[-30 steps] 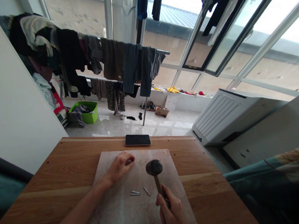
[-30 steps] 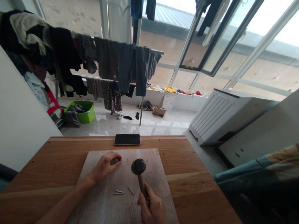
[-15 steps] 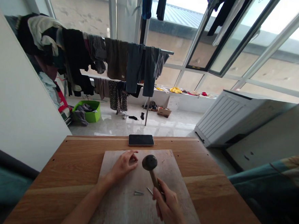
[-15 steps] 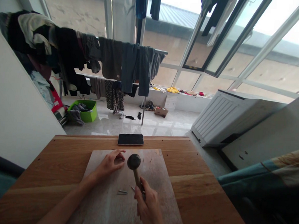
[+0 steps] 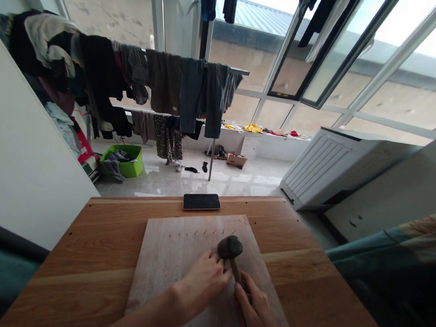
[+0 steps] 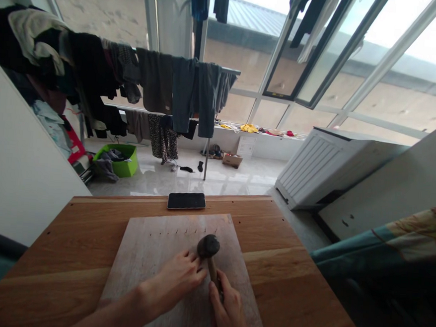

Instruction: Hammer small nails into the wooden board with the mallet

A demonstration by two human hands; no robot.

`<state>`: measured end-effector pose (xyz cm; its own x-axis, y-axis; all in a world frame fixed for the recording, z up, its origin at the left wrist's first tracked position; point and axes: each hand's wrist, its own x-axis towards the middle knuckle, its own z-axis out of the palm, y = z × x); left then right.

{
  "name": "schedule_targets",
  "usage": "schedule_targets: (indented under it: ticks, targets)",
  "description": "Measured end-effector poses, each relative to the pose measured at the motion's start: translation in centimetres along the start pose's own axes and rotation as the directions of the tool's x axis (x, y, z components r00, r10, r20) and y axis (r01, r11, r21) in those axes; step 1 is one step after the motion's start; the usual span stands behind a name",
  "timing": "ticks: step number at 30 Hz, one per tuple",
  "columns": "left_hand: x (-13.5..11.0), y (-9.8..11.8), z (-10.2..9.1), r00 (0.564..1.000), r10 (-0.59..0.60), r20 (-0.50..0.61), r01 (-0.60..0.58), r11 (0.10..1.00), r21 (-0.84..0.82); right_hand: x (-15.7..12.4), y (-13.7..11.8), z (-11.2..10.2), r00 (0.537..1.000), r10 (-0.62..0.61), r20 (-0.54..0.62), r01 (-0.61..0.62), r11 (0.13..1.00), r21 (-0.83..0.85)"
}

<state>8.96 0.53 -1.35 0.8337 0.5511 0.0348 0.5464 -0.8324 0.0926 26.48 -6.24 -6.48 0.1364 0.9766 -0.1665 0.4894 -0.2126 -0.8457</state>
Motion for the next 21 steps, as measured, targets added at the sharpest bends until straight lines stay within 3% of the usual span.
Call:
schedule_targets:
  ticks: [3, 6, 10, 12, 16, 18, 21]
  targets:
    - [0.2, -0.4, -0.4, 0.999, 0.030, 0.036, -0.029, 0.999, -0.016, -0.2, -0.3, -0.2, 1.000, 0.016, 0.021, -0.016, 1.000, 0.001]
    - [-0.7, -2.1, -1.5, 0.997, 0.049, 0.058, -0.037, 0.981, -0.192, -0.4, -0.3, 0.0, 0.998, 0.052, 0.025, -0.053, 0.998, 0.040]
    - [-2.7, -6.2, -2.3, 0.988, -0.149, -0.042, 0.104, 0.842, -0.530, -0.4, -0.2, 0.4, 0.997, 0.053, 0.061, -0.061, 0.990, 0.125]
    - [-3.6, -8.4, -1.8, 0.936, -0.321, -0.143, 0.159, 0.749, -0.644, -0.3, -0.2, 0.5, 0.995, 0.045, 0.093, -0.060, 0.984, 0.165]
    - [-4.5, -11.1, 0.2, 0.772, -0.586, -0.245, 0.233, 0.620, -0.749, -0.1, -0.2, 0.4, 0.993, 0.041, 0.112, -0.061, 0.982, 0.179]
    - [-4.6, -11.4, 1.2, 0.755, -0.606, -0.252, 0.249, 0.620, -0.744, -0.1, -0.2, 0.4, 0.993, 0.044, 0.107, -0.062, 0.983, 0.173]
    - [-4.6, -11.3, 1.8, 0.774, -0.567, -0.281, 0.256, 0.687, -0.680, -0.2, -0.2, 0.5, 0.994, 0.048, 0.094, -0.064, 0.982, 0.177]
